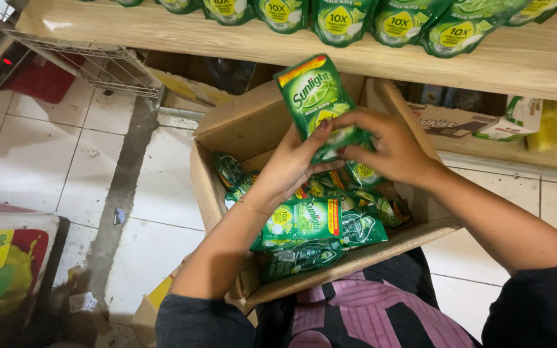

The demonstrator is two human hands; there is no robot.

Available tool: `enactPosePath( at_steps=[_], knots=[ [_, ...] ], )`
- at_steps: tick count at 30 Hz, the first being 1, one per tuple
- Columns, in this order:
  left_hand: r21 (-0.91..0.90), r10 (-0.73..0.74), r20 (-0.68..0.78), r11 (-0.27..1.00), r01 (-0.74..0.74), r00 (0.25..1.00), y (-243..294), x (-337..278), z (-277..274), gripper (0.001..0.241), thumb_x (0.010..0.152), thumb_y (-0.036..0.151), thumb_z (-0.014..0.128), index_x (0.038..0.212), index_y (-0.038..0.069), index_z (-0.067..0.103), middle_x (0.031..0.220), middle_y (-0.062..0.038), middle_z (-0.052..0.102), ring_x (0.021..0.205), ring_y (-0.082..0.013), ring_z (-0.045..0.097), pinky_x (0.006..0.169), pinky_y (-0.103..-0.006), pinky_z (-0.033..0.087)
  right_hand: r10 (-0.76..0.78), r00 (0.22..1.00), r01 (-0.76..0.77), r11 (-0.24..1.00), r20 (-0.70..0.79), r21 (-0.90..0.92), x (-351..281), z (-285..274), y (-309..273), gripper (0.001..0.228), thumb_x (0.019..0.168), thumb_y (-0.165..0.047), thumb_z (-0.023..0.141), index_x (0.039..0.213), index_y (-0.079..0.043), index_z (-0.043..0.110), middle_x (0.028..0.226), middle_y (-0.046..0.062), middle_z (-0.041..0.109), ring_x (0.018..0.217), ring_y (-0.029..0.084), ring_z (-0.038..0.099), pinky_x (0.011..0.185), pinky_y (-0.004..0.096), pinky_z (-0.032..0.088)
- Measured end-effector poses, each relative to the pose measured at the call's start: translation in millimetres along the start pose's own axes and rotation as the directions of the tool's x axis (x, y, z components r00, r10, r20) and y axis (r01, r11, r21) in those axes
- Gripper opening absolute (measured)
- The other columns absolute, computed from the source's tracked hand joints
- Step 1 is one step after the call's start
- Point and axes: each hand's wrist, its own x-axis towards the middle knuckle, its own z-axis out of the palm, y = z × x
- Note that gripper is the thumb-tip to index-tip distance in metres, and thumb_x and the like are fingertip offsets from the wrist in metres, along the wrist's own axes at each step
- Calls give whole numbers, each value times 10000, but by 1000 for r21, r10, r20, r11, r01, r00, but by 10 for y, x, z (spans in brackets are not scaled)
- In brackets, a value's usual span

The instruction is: The person takes dish soap pouches out of a cardboard box and places them onto a wooden shelf.

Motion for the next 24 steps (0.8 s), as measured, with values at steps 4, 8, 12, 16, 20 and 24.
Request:
enactPosePath(
  at_steps=[4, 8, 12, 16, 20, 24],
  knots=[
    [798, 75, -160, 596, 84, 984, 224, -164, 19, 710, 887, 440, 743, 1382, 50, 417, 1139, -212, 693, 952, -347, 737, 799, -433, 620, 250, 967, -224, 920, -41, 322, -77, -21, 156, 238, 1025, -102, 626, 1232, -10, 697, 1160, 88, 729, 1075, 167, 676, 957, 312, 532],
    [919, 562, 392, -196, -342, 729, 366, -324, 93, 672, 793, 397, 813, 1287, 48, 521, 1177, -159, 633, 1037, -434, 656, 886, -466, 557, 394, 919, -335, 749, 22, 571, -95, -16, 266, 257, 1035, -112, 570, 1222, 17, 690, 1087, 86, 739, 949, 140, 691, 844, 290, 568],
    [837, 528, 528, -190, -514, 665, 408, -331, 174, 327, 889, 144, 787, 1190, 107, 665, 1096, -136, 615, 939, -372, 679, 794, -463, 549, 420, 901, -373, 631, 104, 680, -93, -32, 209, 285, 1045, -154, 564, 1262, -13, 684, 1093, 76, 731, 927, 150, 691, 848, 290, 570],
    [866, 566, 468, -141, -479, 679, 404, -323, 198, 273, 905, -12, 721, 1136, 130, 689, 1046, -114, 617, 933, -332, 686, 809, -439, 562, 241, 970, -237, 949, 7, 207, -98, -132, 32, 373, 977, -175, 678, 1332, -60, 666, 1051, 96, 695, 962, 158, 654, 867, 295, 524],
    [856, 574, 404, 39, -516, 712, 394, -367, 163, 253, 897, -62, 686, 1103, 85, 689, 985, -115, 614, 876, -291, 697, 758, -400, 566, -207, 968, 145, 923, -144, -356, -78, -158, -114, 417, 838, -196, 788, 1214, -44, 695, 1033, 175, 618, 981, 294, 616, 873, 371, 497],
    [804, 580, 411, 133, -580, 703, 390, -366, 208, 191, 945, -66, 681, 1087, 62, 671, 974, -103, 630, 889, -260, 714, 775, -377, 579, -315, 931, 261, 927, -183, -268, -89, -200, -125, 309, 820, -110, 805, 1110, -57, 715, 1071, 206, 599, 1010, 325, 617, 862, 388, 509]
  ],
)
